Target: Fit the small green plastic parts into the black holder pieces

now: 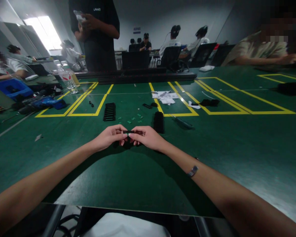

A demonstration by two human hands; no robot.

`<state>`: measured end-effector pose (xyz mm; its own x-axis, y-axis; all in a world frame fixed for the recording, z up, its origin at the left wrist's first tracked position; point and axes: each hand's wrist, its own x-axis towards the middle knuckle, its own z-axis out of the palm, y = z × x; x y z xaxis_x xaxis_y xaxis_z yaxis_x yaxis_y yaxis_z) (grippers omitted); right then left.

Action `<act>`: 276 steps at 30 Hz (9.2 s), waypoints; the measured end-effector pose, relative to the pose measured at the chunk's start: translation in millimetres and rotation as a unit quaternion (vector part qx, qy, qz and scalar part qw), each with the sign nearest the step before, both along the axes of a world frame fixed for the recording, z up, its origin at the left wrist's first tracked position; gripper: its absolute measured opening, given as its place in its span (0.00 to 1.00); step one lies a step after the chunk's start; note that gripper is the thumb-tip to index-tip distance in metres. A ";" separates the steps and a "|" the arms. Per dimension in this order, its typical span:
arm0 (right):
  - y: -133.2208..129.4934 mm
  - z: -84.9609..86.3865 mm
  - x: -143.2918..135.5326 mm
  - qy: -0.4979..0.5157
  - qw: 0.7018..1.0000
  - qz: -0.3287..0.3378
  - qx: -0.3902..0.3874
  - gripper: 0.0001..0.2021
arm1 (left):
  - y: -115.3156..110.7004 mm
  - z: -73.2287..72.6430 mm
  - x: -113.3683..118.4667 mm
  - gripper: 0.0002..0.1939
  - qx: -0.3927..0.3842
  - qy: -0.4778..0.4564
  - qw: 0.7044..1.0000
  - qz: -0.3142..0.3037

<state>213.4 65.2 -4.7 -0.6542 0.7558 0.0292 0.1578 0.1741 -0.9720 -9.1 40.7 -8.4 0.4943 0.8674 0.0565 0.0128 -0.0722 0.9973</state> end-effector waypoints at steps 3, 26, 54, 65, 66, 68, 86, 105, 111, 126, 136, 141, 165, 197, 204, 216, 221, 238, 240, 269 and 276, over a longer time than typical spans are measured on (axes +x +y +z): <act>-0.3 0.8 0.0 0.000 1.000 -0.002 -0.003 0.16 | 0.0 -0.8 -0.1 0.15 0.005 0.003 1.000 0.000; -1.0 1.9 -0.8 0.003 1.000 0.001 -0.002 0.15 | -1.5 2.0 0.1 0.14 0.001 -0.004 1.000 -0.005; 1.3 -2.5 1.5 0.008 1.000 0.007 0.006 0.15 | -0.3 1.0 0.1 0.14 -0.006 -0.006 1.000 -0.006; -0.3 0.3 1.3 0.007 1.000 0.007 0.011 0.14 | -0.6 0.5 -0.6 0.13 -0.007 -0.013 1.000 -0.009; -0.5 0.8 1.4 0.006 1.000 0.008 0.011 0.14 | -0.7 0.6 -0.6 0.13 -0.007 -0.012 1.000 -0.010; -0.7 1.5 1.4 0.006 1.000 0.009 0.011 0.14 | -0.8 0.8 -0.6 0.13 -0.005 -0.011 1.000 -0.012; -1.3 2.7 1.6 -0.004 1.000 0.006 0.011 0.16 | -0.3 1.8 0.3 0.14 0.007 -0.001 1.000 -0.010; 0.5 0.4 2.2 -0.004 1.000 0.011 0.007 0.17 | -0.9 2.7 0.6 0.14 0.002 -0.024 1.000 -0.008; -0.3 2.4 0.5 -0.005 1.000 0.003 0.004 0.16 | -0.6 2.6 0.4 0.14 0.007 -0.006 1.000 -0.007; -1.9 5.2 -0.2 -0.009 1.000 0.005 0.009 0.15 | -0.2 1.7 0.0 0.15 0.006 -0.002 1.000 -0.008; -1.5 4.6 2.5 -0.011 1.000 0.015 0.021 0.15 | 0.8 -0.1 -1.0 0.14 0.008 -0.018 1.000 -0.010; -0.4 3.4 3.4 -0.012 0.999 0.023 0.026 0.16 | 1.4 -1.4 -1.6 0.13 0.003 -0.019 1.000 -0.008; 1.3 2.9 5.3 0.013 0.999 0.037 -0.018 0.12 | -0.1 2.3 -2.8 0.13 -0.016 -0.014 0.999 -0.040; -2.3 11.1 4.8 0.025 0.997 0.044 -0.057 0.16 | -0.1 2.6 -4.4 0.14 -0.051 -0.049 0.997 -0.044; -11.7 9.3 3.3 0.073 0.985 0.054 -0.150 0.17 | -0.6 5.1 -6.4 0.15 -0.044 -0.019 0.997 -0.065; -17.1 3.8 0.2 0.133 0.964 0.051 -0.225 0.13 | -0.7 8.4 -9.1 0.16 -0.049 -0.004 0.995 -0.087; -20.2 3.9 -0.5 0.148 0.954 0.063 -0.253 0.12 | -1.5 11.0 -9.2 0.18 -0.045 0.016 0.995 -0.085; -17.5 4.0 2.3 0.140 0.947 0.100 -0.270 0.13 | -3.4 14.3 -9.1 0.17 -0.038 0.037 0.994 -0.099; -17.0 3.2 2.3 0.141 0.948 0.103 -0.267 0.13 | -3.5 14.5 -9.2 0.17 -0.037 0.037 0.993 -0.102; -18.9 3.2 0.0 0.137 0.959 0.107 -0.226 0.13 | -1.4 10.8 -10.5 0.16 -0.032 0.053 0.993 -0.098; -17.6 1.3 0.4 0.137 0.960 0.112 -0.217 0.11 | -0.6 9.9 -11.1 0.16 -0.026 0.058 0.993 -0.101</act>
<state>213.8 47.6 -3.5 -0.8144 0.5770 -0.0617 -0.1093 -0.2569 -0.9602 -20.2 40.0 1.5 0.6588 0.7505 -0.0530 0.1182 -0.0336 0.9924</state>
